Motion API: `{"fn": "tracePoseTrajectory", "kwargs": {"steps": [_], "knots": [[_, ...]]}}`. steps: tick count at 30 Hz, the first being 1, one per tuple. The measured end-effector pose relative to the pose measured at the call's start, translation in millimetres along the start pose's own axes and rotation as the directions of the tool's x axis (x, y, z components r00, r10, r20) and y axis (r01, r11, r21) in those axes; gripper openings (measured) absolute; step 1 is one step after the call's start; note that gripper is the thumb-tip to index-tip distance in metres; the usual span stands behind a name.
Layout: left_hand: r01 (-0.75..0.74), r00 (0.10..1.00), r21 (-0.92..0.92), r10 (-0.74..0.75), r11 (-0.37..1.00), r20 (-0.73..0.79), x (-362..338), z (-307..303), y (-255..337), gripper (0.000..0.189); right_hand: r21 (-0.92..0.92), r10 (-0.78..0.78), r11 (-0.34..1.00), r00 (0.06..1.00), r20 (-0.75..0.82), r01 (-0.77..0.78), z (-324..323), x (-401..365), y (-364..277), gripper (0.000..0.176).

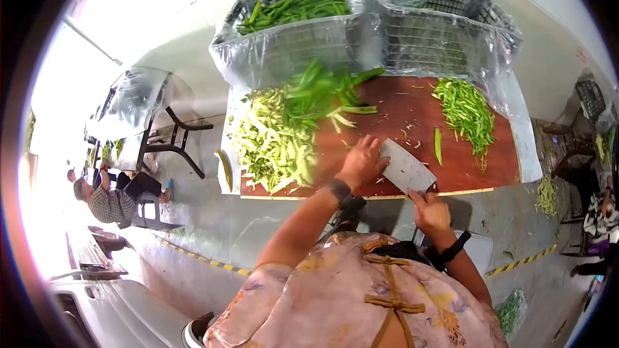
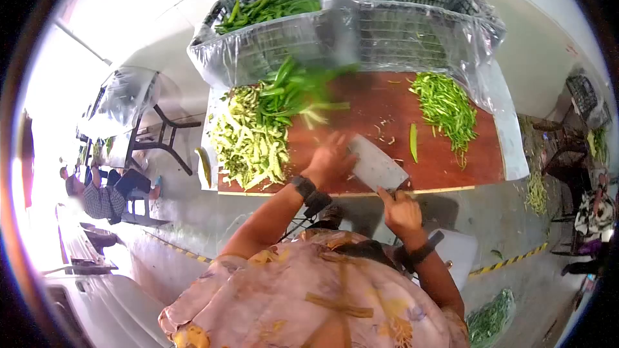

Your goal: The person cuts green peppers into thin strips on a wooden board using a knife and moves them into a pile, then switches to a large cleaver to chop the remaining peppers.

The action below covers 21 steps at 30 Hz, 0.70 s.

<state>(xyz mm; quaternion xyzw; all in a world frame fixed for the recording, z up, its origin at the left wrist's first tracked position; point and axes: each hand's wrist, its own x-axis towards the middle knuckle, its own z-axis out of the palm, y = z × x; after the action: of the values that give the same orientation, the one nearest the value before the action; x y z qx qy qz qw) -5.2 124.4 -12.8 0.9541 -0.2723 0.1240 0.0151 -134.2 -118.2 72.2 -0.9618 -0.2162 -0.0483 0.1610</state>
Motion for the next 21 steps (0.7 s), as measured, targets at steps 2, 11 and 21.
{"fn": "tracePoseTrajectory", "kwargs": {"steps": [2,11,21], "knots": [[-0.196,0.980,0.230,0.185,0.953,0.071,4.0,-47.6,-6.1,0.033,0.011,-0.010,1.000,1.000,0.022,0.010,-1.1,10.2,-6.2,0.038],[0.391,0.910,-0.138,-0.404,0.910,-0.090,-0.2,-54.9,-96.6,0.021,0.025,0.042,0.999,0.996,-0.078,-0.040,13.2,-16.0,11.9,0.037],[0.264,0.933,0.067,-0.273,0.962,0.235,10.6,-44.6,-99.7,0.065,0.024,0.140,0.990,0.990,-0.021,-0.140,12.7,-21.8,10.6,0.048]]}}
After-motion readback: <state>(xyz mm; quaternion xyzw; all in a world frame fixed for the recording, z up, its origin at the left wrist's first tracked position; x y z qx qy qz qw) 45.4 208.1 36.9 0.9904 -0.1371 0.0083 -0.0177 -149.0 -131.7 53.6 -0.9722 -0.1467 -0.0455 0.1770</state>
